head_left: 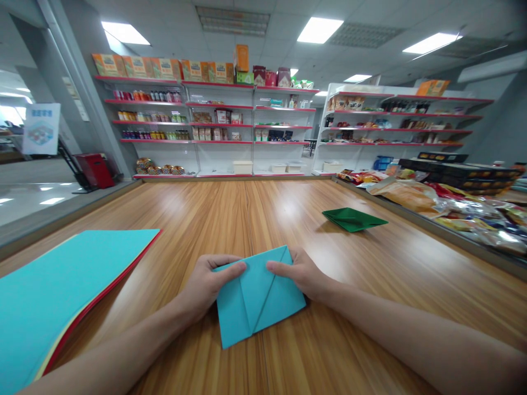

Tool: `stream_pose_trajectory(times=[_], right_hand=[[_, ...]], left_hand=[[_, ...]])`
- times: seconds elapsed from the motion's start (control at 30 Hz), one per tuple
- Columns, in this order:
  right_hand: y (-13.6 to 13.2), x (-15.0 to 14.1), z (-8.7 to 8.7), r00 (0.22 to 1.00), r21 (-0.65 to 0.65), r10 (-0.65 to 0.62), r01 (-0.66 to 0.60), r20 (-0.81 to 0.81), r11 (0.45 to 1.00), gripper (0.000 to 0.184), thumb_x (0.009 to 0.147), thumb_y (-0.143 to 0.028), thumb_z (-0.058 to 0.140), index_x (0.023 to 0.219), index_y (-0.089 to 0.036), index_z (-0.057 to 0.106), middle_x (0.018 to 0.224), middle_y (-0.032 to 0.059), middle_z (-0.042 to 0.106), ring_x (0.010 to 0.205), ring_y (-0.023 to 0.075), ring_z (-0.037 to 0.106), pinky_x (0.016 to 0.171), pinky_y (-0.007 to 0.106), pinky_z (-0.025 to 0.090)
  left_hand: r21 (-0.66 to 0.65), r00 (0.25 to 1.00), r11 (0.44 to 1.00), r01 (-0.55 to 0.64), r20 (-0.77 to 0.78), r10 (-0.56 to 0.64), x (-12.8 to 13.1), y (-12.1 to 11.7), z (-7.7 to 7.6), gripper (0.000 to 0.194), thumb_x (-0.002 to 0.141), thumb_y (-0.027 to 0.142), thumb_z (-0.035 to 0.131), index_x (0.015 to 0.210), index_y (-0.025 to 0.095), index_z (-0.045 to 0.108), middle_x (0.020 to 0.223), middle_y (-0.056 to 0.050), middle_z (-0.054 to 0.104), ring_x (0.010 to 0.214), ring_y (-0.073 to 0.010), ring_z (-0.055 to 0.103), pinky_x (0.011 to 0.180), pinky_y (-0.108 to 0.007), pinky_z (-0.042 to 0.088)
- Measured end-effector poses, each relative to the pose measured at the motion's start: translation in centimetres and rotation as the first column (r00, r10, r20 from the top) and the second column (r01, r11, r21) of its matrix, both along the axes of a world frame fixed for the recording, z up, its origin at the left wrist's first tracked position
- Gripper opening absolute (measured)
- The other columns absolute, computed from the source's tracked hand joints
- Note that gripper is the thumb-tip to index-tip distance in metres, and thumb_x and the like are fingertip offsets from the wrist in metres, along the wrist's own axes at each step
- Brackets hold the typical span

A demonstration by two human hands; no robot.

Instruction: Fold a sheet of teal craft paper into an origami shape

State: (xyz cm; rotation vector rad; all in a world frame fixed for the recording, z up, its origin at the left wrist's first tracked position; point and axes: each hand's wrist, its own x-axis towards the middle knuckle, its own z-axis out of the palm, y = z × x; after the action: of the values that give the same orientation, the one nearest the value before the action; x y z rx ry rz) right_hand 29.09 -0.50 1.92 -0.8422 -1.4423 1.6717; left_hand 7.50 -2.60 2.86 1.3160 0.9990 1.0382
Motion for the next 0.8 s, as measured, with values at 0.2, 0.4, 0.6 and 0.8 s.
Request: stream_pose_trajectory(times=[0.2,0.4,0.6,0.8], right_hand=[[-0.04,-0.03,-0.38,0.999,-0.01,-0.037,0.036,-0.017,0.999,0.037,0.071,-0.048,0.072,0.078,-0.012,0.071,0.075,0.0085,0.071,0.069,0.0198,0.067,0.072,0.037,0.055],[-0.01,-0.04,-0.16,0.972,0.171,-0.192,0.168,0.135,0.971,0.038,0.07,-0.05,0.071,0.077,-0.013,0.07,0.075,0.0073,0.07,0.069,0.0194,0.065,0.062,0.031,0.053],[0.41,-0.14,-0.63,0.961,0.203,-0.257,0.233,0.101,0.951,0.052,0.076,-0.063,0.057,0.056,-0.015,0.055,0.05,0.0002,0.052,0.045,0.0108,0.048,0.043,0.023,0.038],[0.39,0.16,-0.39,0.914,0.347,-0.317,0.22,0.255,0.912,0.049,0.075,-0.061,0.061,0.056,-0.016,0.053,0.054,0.0001,0.048,0.049,0.0099,0.042,0.043,0.022,0.033]], left_hand=[[0.01,0.999,1.0,0.025,-0.034,-0.025,0.05,-0.43,0.2,0.03,0.072,0.04,0.073,0.082,0.012,0.075,0.08,-0.011,0.073,0.071,-0.0229,0.066,0.064,-0.031,0.052],[0.006,0.994,0.995,0.098,-0.039,-0.098,0.03,-0.41,0.27,0.032,0.074,0.04,0.071,0.09,0.013,0.076,0.08,-0.009,0.074,0.069,-0.0218,0.066,0.062,-0.03,0.051],[0.012,0.995,0.995,0.096,-0.038,-0.095,0.05,-0.34,-0.01,0.03,0.075,0.037,0.071,0.093,0.014,0.076,0.08,-0.009,0.074,0.069,-0.0205,0.065,0.062,-0.029,0.049],[0.008,0.993,0.995,0.1,-0.055,-0.1,0.0,-0.42,0.18,0.028,0.075,0.036,0.071,0.09,0.014,0.076,0.078,-0.008,0.074,0.066,-0.0195,0.064,0.06,-0.028,0.048]])
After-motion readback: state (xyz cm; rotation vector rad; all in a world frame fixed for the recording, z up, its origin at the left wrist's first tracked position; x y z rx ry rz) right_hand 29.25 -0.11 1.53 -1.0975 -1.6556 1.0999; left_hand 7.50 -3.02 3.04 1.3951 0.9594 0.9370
